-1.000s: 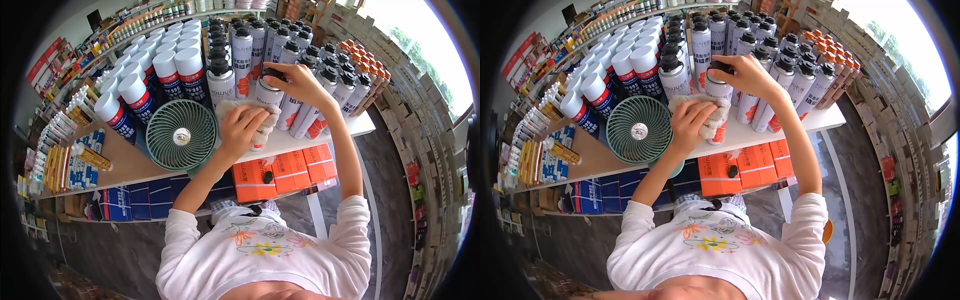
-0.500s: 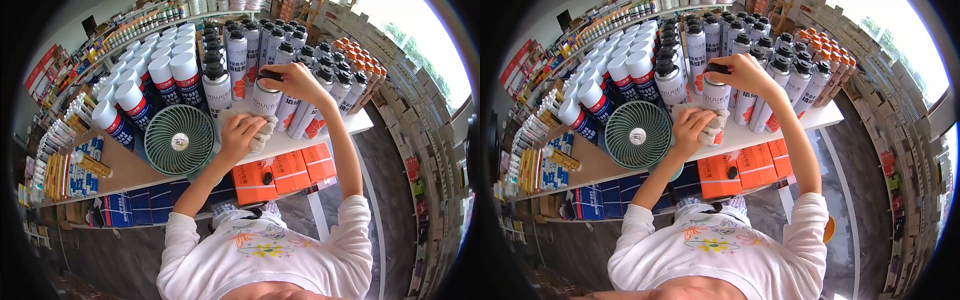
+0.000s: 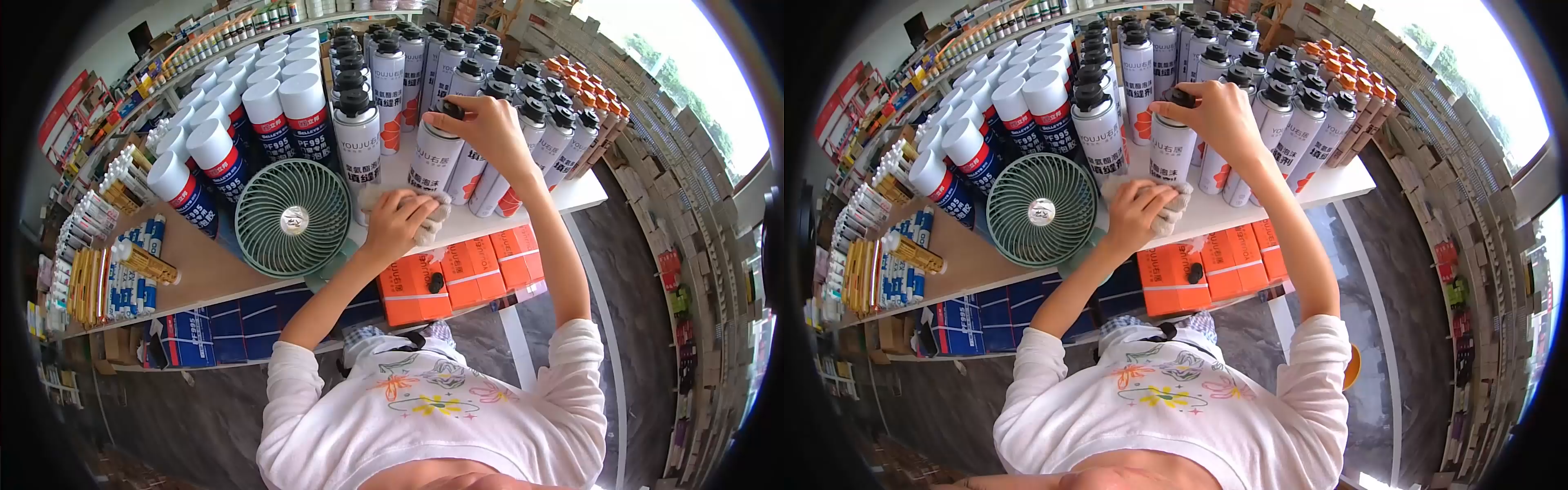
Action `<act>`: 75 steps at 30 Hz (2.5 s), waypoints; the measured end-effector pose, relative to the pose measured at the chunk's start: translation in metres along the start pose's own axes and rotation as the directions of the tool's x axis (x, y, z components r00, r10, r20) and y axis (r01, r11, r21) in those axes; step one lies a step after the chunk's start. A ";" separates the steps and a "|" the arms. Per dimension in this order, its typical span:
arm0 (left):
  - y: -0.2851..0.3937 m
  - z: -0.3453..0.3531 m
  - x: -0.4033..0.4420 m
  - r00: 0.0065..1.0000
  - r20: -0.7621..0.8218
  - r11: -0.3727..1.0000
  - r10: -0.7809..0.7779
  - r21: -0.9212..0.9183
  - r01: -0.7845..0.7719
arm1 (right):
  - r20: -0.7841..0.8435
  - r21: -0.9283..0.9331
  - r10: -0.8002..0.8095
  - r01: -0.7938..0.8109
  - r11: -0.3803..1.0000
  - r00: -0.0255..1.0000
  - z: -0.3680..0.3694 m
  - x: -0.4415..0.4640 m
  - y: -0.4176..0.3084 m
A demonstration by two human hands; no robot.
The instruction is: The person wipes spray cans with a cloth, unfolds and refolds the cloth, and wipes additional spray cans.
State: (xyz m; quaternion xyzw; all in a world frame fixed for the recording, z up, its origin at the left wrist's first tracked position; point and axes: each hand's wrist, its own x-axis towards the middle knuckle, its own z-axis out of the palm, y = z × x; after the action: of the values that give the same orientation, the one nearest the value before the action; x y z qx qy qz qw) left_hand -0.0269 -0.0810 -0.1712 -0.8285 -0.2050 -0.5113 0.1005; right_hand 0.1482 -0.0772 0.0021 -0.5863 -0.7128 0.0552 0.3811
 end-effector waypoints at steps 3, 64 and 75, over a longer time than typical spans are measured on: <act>-0.007 0.012 -0.024 0.991 0.108 0.996 -0.080 -0.031 0.083 | -0.056 -0.013 -0.039 0.038 0.999 0.998 0.001 -0.001 0.005; 0.003 0.010 0.089 0.928 -0.295 0.965 -0.228 -0.197 0.174 | 0.102 0.044 -0.069 0.065 0.997 0.992 -0.014 0.031 0.042; 0.003 0.016 0.031 0.939 -0.116 0.932 -0.325 -0.209 0.297 | -0.121 -0.129 0.033 -0.048 0.990 0.992 0.000 0.018 0.002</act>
State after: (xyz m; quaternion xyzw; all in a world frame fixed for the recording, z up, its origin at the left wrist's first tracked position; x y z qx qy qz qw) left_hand -0.0001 -0.0705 -0.1510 -0.7507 -0.2763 -0.5983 -0.0458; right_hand 0.1493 -0.0607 0.0098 -0.6268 -0.6789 -0.0190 0.3818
